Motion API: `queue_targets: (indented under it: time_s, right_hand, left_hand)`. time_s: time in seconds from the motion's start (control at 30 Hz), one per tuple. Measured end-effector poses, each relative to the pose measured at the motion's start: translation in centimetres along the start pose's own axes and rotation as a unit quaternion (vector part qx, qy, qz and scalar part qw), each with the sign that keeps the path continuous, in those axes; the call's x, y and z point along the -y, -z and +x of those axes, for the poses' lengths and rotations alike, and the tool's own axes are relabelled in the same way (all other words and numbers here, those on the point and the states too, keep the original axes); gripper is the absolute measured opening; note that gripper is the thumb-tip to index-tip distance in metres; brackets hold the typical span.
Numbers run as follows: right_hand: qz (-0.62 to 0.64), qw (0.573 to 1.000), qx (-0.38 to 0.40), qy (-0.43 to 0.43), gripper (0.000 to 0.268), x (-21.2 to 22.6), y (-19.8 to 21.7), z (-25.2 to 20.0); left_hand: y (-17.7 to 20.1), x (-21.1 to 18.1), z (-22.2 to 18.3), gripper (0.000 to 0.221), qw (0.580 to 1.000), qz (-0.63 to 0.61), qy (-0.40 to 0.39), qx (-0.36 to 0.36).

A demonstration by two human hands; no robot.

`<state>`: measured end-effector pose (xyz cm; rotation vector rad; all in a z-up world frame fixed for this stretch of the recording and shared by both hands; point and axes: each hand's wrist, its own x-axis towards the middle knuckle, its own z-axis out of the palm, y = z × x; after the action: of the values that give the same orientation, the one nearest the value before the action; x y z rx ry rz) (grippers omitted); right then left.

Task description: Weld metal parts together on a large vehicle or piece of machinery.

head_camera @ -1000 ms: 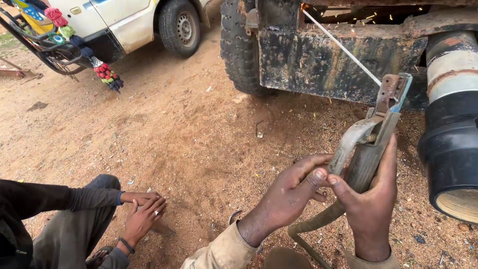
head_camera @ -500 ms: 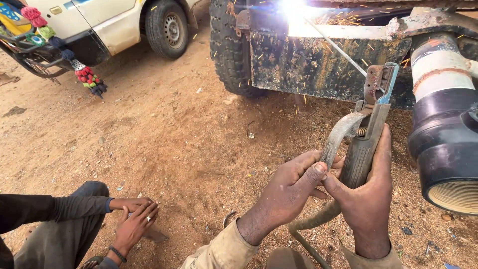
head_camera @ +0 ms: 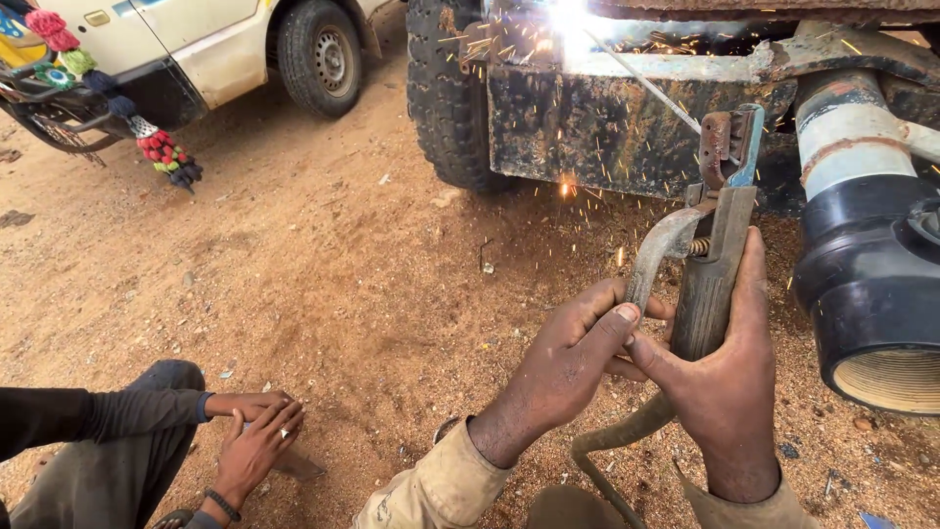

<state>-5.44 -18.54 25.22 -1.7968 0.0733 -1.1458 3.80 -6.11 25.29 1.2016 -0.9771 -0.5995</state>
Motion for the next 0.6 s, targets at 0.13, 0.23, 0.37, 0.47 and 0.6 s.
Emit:
queue_targets:
  time_s: [0.13, 0.23, 0.37, 0.47, 0.6]
  right_hand:
    - [0.001, 0.995, -0.005, -0.098, 0.118, 0.7, 0.0, 0.3]
    - [-0.04, 0.997, -0.001, -0.066, 0.116, 1.0, 0.0, 0.4]
    - [-0.052, 0.998, 0.002, -0.033, 0.117, 0.9, 0.4, 0.1]
    - [-0.071, 0.997, 0.002, -0.019, 0.117, 1.2, 0.3, 0.5]
    - [-0.037, 0.998, 0.002, -0.054, 0.115, 1.8, 0.2, 0.8]
  left_hand:
    - [-0.2, -1.1, 0.3, 0.04, 1.0, -0.002, 0.011, -0.002]
    - [-0.2, -1.1, 0.5, 0.038, 1.0, -0.001, 0.015, -0.005]
    - [-0.3, -1.1, 0.4, 0.037, 1.0, 0.009, 0.009, -0.006]
    - [-0.2, -1.2, 0.6, 0.037, 1.0, 0.009, -0.004, -0.007]
    - [0.0, -0.7, 1.0, 0.037, 1.0, -0.008, -0.011, -0.007]
